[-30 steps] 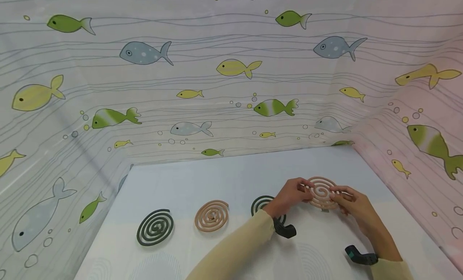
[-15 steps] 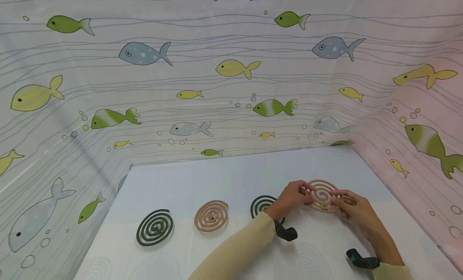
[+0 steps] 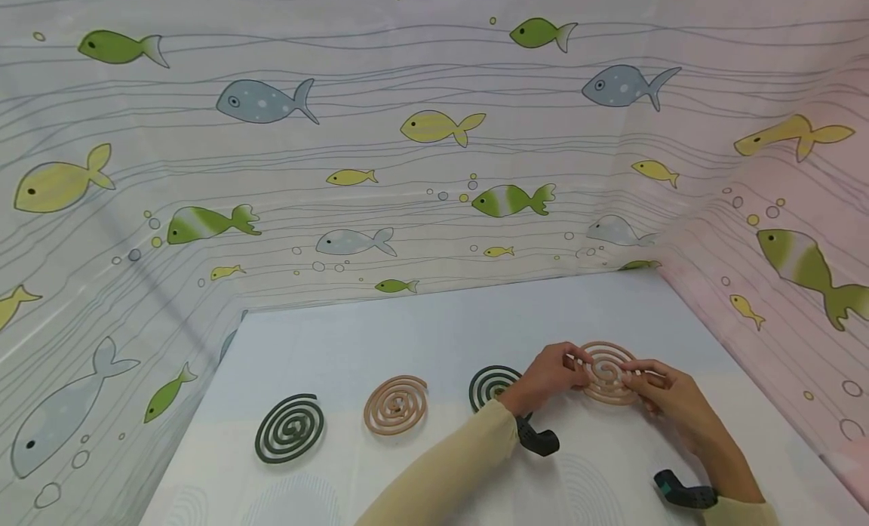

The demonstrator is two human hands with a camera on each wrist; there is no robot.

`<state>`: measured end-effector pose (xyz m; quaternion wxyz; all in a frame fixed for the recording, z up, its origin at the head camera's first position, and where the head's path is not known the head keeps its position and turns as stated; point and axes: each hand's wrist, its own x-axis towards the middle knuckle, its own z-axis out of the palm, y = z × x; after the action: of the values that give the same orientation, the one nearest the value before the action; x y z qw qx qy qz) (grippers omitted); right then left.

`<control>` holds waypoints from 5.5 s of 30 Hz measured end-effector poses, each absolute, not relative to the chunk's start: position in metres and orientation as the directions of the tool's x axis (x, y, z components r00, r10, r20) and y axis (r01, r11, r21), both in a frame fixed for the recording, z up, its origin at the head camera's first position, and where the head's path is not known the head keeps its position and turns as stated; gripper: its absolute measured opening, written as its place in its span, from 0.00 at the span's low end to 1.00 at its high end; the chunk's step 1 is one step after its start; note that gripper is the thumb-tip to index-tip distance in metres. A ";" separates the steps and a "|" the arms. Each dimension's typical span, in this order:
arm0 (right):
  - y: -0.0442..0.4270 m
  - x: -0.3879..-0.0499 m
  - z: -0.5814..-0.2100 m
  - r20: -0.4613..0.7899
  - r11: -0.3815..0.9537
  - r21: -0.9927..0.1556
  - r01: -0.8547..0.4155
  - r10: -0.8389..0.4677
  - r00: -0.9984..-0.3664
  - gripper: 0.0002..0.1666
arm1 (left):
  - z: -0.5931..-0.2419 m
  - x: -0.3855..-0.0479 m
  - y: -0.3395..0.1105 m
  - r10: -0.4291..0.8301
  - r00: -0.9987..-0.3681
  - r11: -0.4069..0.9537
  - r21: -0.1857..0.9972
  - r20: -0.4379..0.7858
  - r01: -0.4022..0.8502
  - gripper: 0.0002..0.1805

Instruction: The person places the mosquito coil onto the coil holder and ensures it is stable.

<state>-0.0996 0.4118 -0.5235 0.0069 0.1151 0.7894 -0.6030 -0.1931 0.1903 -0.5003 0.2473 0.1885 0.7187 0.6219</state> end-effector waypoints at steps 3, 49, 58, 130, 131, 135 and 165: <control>0.413 -0.097 -0.522 -0.157 0.262 -0.944 0.200 0.175 -0.972 0.20 | -0.499 -0.190 0.192 0.573 -0.808 0.174 0.984 -0.141 -0.048 0.10; 0.414 -0.098 -0.530 -0.212 0.291 -0.917 0.272 0.222 -0.952 0.18 | -0.515 -0.182 0.198 0.560 -0.814 0.127 0.987 -0.153 -0.098 0.10; 0.414 -0.098 -0.528 -0.202 0.278 -0.925 0.258 0.215 -0.956 0.20 | -0.516 -0.180 0.200 0.545 -0.829 0.124 0.990 -0.128 -0.071 0.10; 0.417 -0.100 -0.530 -0.217 0.317 -0.909 0.269 0.191 -0.957 0.25 | -0.508 -0.176 0.203 0.536 -0.823 0.197 0.976 -0.186 -0.093 0.11; 0.417 -0.100 -0.530 -0.217 0.320 -0.908 0.270 0.193 -0.957 0.25 | -0.509 -0.177 0.202 0.539 -0.822 0.196 0.976 -0.184 -0.090 0.11; 0.417 -0.101 -0.531 -0.220 0.327 -0.904 0.276 0.197 -0.955 0.26 | -0.510 -0.177 0.201 0.545 -0.819 0.195 0.977 -0.178 -0.083 0.10; 0.415 -0.104 -0.528 -0.193 0.366 -0.894 0.258 0.207 -0.959 0.28 | -0.510 -0.174 0.206 0.504 -0.839 0.188 0.974 -0.204 -0.124 0.10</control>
<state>-0.1043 0.4146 -0.5283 0.0236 0.1409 0.8260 -0.5453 -0.1742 0.2059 -0.5096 0.2517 0.1304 0.7284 0.6237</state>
